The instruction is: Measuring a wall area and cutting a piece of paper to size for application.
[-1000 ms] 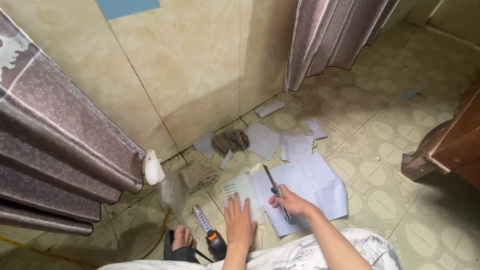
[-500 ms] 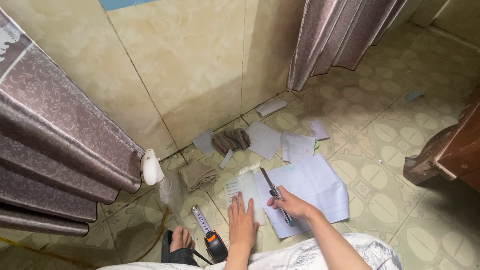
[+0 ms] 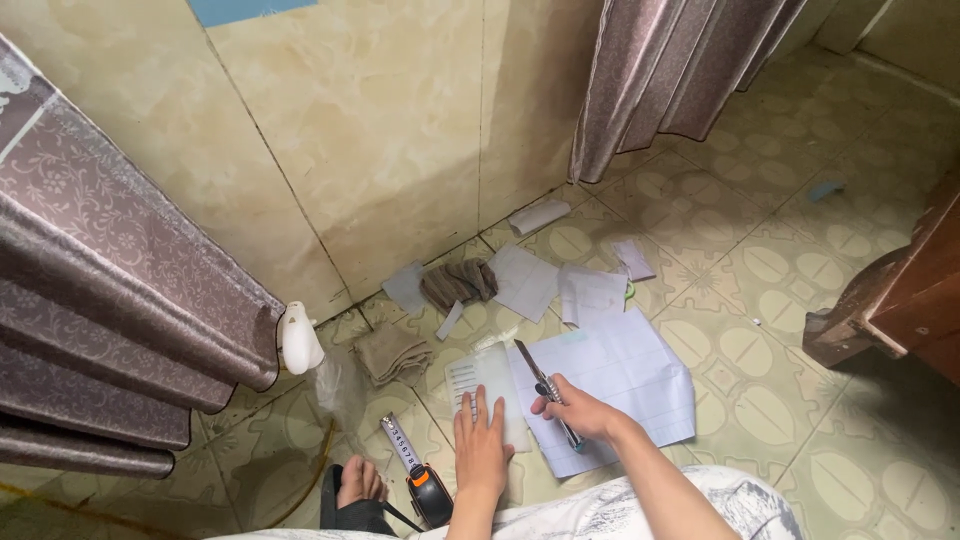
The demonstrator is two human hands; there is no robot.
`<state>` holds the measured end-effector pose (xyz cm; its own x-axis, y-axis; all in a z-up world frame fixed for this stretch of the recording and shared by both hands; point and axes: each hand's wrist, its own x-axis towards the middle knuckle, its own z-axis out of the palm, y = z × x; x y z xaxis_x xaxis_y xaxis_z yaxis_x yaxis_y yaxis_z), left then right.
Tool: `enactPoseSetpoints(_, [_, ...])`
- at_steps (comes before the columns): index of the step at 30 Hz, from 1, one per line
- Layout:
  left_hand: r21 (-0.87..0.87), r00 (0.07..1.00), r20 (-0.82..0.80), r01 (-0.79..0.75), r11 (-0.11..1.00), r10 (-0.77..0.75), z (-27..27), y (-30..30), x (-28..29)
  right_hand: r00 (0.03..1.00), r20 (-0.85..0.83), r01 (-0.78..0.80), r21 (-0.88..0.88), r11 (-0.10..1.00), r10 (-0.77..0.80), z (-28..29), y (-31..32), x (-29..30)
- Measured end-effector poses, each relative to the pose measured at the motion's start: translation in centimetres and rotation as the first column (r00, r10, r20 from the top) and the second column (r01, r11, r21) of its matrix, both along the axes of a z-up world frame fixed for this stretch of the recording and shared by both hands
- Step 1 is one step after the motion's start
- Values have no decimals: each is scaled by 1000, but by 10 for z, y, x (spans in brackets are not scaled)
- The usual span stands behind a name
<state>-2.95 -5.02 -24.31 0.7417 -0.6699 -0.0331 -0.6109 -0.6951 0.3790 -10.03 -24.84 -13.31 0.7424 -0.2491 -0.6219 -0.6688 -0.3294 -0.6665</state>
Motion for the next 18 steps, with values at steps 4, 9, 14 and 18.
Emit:
enactPoseSetpoints(4, [-22, 1000, 25, 7, 1000, -7, -5, 0, 0, 1000, 16, 11, 13, 1000, -11, -4, -2, -1])
enactPoseSetpoints(9, [-48, 999, 30, 13, 999, -11, -4, 0, 0, 1000, 15, 26, 24, 999, -26, -4, -2, -1])
enactPoseSetpoints(14, [-37, 1000, -19, 21, 999, -22, -4, 0, 0, 999, 38, 17, 34, 999, -18, -9, -4, -1])
enactPoseSetpoints(18, [-17, 999, -43, 20, 1000, -20, -3, -1, 0, 998, 56, 18, 48, 999, -20, -14, -6, -1])
